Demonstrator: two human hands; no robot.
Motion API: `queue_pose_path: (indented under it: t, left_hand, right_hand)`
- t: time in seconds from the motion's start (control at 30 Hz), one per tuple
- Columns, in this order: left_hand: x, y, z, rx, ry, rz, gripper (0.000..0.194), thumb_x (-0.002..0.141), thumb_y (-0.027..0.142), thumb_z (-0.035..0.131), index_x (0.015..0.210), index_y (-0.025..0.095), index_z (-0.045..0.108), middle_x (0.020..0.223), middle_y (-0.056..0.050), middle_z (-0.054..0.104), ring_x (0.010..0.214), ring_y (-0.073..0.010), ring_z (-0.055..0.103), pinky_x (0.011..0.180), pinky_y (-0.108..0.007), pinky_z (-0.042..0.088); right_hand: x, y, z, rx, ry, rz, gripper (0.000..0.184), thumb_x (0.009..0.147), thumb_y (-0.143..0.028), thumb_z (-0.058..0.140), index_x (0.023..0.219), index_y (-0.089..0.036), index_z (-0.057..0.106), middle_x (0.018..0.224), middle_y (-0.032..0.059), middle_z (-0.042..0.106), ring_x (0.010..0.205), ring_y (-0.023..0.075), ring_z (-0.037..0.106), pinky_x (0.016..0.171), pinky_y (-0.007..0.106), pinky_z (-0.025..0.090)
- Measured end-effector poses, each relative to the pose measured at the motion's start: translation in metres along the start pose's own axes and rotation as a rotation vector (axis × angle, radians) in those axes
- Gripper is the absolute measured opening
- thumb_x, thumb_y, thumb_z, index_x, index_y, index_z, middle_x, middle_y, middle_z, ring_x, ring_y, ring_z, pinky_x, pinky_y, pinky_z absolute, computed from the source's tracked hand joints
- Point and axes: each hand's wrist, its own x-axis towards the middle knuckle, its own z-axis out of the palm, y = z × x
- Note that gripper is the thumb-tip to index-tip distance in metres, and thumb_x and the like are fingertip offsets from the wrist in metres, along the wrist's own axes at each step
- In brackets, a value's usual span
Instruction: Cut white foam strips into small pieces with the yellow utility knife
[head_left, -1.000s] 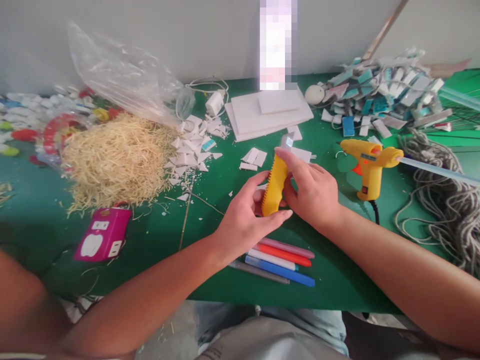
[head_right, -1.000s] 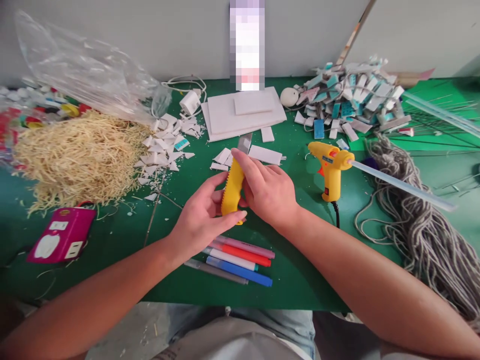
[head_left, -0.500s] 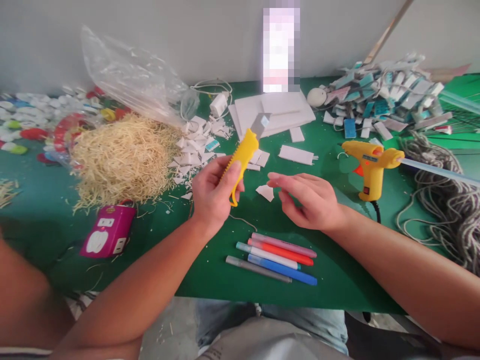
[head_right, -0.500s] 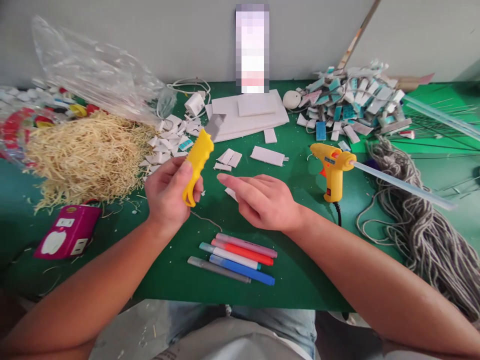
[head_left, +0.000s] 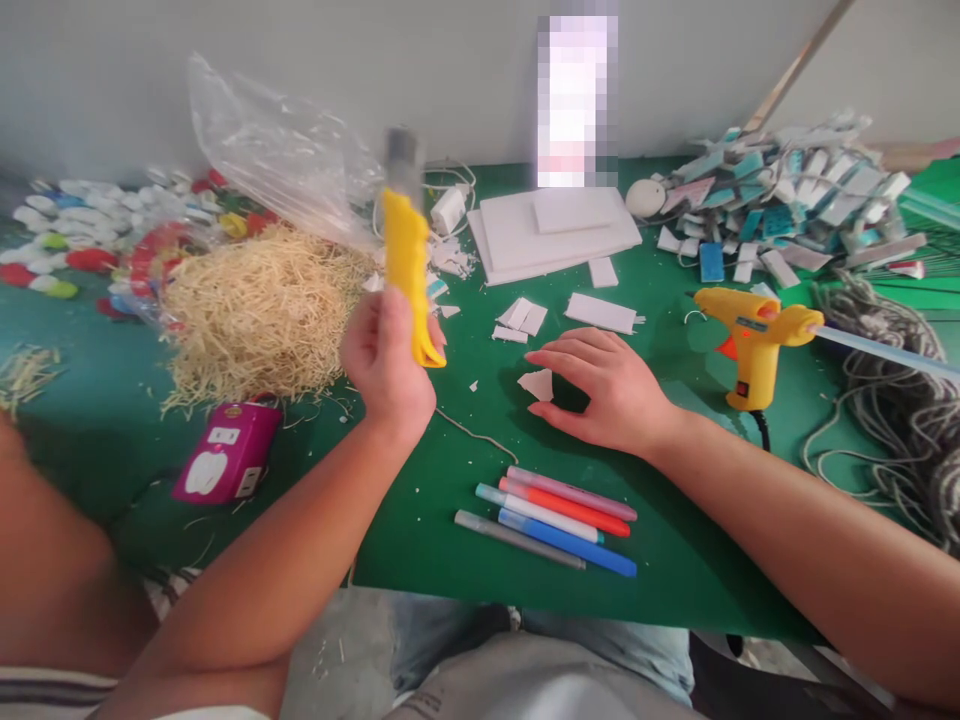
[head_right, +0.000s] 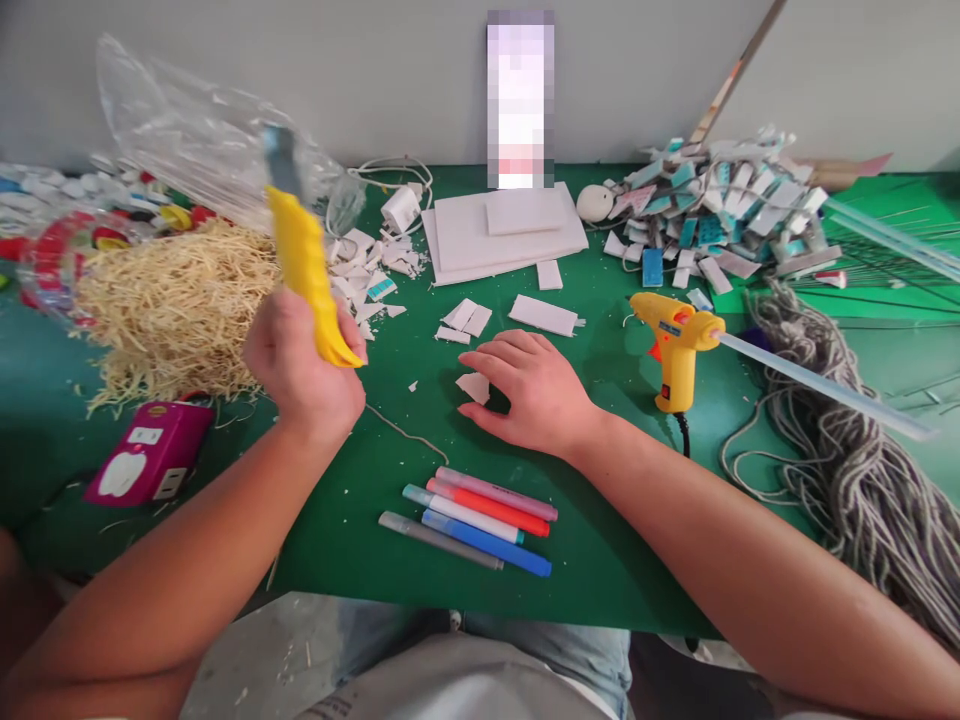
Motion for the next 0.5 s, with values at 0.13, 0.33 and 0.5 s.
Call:
queue_pose_path:
  t: [0.13,0.33,0.5]
  left_hand:
    - [0.011,0.006,0.002,-0.063,0.213,0.074,0.034,0.09,0.046,0.068,0.083,0.014,0.064,0.07,0.003,0.059,0.047,-0.0046,0.051,0.037,-0.019,0.035]
    - [0.019,0.005,-0.001,-0.05,0.272,0.119,0.027,0.096,0.039,0.057,0.092,0.012,0.061,0.078,0.003,0.058,0.048,-0.0023,0.049,0.038,-0.016,0.033]
    - [0.016,0.0,-0.007,-0.029,0.174,0.092,0.025,0.104,0.024,0.04,0.091,0.012,0.058,0.064,0.006,0.054,0.044,-0.0037,0.048,0.041,-0.014,0.033]
  right_hand:
    - [-0.001,0.002,0.002,0.016,-0.083,-0.011,0.034,0.093,-0.033,0.064,0.121,-0.015,0.071,0.11,0.0125,0.078,0.102,0.0279,0.069,0.085,0.044,0.059]
    - [-0.001,0.003,0.004,0.063,-0.1,0.019,0.032,0.093,-0.023,0.062,0.123,-0.014,0.071,0.108,0.0137,0.077,0.097,0.0269,0.069,0.079,0.043,0.059]
    - [0.0,0.002,0.005,0.06,-0.076,0.014,0.037,0.091,-0.016,0.059,0.126,-0.014,0.068,0.112,0.0133,0.077,0.099,0.027,0.07,0.08,0.044,0.061]
